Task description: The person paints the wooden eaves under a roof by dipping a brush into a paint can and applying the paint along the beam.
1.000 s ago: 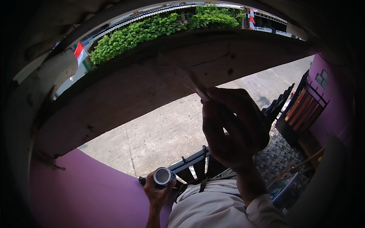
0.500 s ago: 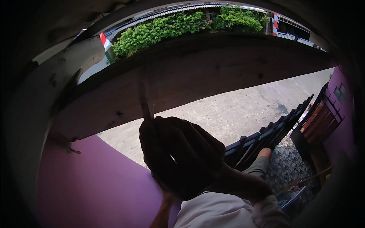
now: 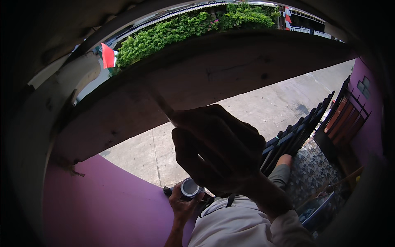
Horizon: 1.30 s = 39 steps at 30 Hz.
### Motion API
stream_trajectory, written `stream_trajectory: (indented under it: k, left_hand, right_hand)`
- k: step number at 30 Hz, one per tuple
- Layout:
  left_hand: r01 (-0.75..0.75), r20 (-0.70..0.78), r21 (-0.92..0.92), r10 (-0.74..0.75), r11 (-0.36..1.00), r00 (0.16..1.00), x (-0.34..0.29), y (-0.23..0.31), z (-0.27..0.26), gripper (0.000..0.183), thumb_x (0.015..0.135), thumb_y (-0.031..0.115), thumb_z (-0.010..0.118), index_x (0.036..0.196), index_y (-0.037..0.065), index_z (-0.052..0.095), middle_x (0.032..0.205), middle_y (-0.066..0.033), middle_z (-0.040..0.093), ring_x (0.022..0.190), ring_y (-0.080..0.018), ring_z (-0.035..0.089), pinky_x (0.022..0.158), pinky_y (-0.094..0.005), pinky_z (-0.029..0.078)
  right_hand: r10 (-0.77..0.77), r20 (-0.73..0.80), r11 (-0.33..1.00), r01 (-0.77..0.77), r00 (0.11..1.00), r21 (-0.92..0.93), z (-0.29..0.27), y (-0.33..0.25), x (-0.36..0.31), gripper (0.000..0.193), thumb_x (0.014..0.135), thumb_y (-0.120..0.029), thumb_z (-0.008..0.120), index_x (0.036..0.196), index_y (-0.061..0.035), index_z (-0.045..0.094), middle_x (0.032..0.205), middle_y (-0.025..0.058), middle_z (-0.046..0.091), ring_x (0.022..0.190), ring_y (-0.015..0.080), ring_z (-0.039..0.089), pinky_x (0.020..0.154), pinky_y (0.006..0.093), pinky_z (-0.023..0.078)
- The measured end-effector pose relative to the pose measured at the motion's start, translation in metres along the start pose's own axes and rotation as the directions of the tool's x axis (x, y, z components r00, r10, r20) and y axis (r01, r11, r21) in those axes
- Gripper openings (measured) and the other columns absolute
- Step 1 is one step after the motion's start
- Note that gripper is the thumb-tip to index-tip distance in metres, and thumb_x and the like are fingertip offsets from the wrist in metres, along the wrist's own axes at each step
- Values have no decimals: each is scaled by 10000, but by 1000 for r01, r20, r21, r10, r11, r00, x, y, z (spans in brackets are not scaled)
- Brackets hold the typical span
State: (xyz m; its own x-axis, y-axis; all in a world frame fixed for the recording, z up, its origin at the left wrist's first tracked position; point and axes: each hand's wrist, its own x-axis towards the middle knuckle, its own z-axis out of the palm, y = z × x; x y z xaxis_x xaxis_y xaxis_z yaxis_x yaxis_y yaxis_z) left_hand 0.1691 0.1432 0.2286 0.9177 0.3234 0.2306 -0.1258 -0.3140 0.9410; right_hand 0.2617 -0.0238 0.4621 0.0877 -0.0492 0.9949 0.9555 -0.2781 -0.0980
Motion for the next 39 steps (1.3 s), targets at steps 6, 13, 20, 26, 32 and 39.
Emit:
stream_trajectory:
  k: [6, 13, 20, 26, 32, 39]
  left_hand:
    - [-45, 46, -52, 47, 998, 998, 6, 13, 21, 546, 675, 243, 890, 1087, 9, 620, 991, -83, 685, 909, -159, 666, 816, -296, 544]
    - [-28, 85, 25, 25, 999, 996, 12, 13, 30, 523, 674, 230, 888, 1076, 20, 627, 982, -79, 687, 907, -155, 668, 818, -292, 540]
    - [-73, 134, 47, 67, 996, 989, 13, 28, 35, 573, 714, 265, 863, 1151, 11, 593, 1051, -102, 658, 969, -209, 638, 862, -353, 524]
    - [-86, 57, -16, 86, 996, 995, 4, 3, 26, 614, 711, 264, 865, 1192, 8, 582, 1063, -117, 654, 998, -246, 624, 898, -383, 505]
    - [-88, -23, -70, 86, 994, 996, 3, -31, 18, 641, 707, 269, 867, 1211, 2, 574, 1063, -128, 653, 1010, -264, 616, 913, -398, 494]
    - [-25, 79, 33, 23, 999, 997, 19, 24, 36, 510, 676, 220, 884, 1073, 32, 626, 1009, -75, 668, 933, -161, 651, 835, -306, 528]
  right_hand:
    - [163, -146, 891, -209, 976, -404, -113, 66, -12, 147, 851, -16, 666, 991, 26, 680, 957, 123, 701, 785, 200, 710, 683, 277, 562]
    - [111, -221, 683, -236, 969, -691, -142, 85, -15, 184, 854, 10, 670, 1038, 10, 670, 1005, 125, 679, 829, 194, 697, 704, 264, 558]
    - [-37, 49, 925, 53, 998, -377, -50, 12, -22, 209, 815, 41, 680, 1020, -1, 673, 932, 115, 690, 782, 227, 683, 650, 282, 541]
    - [-86, 34, 996, 86, 996, -2, 23, -18, -26, 207, 817, 39, 677, 1020, 3, 672, 928, 116, 689, 785, 233, 682, 653, 283, 541]
    - [64, -14, 997, -63, 998, 49, -2, -1, -30, 204, 819, 37, 675, 1021, 7, 671, 924, 118, 688, 787, 239, 681, 657, 285, 541]
    - [72, -42, 757, -82, 997, -649, -130, 71, -52, 181, 839, 20, 666, 1020, 26, 666, 933, 132, 683, 800, 231, 678, 674, 287, 541]
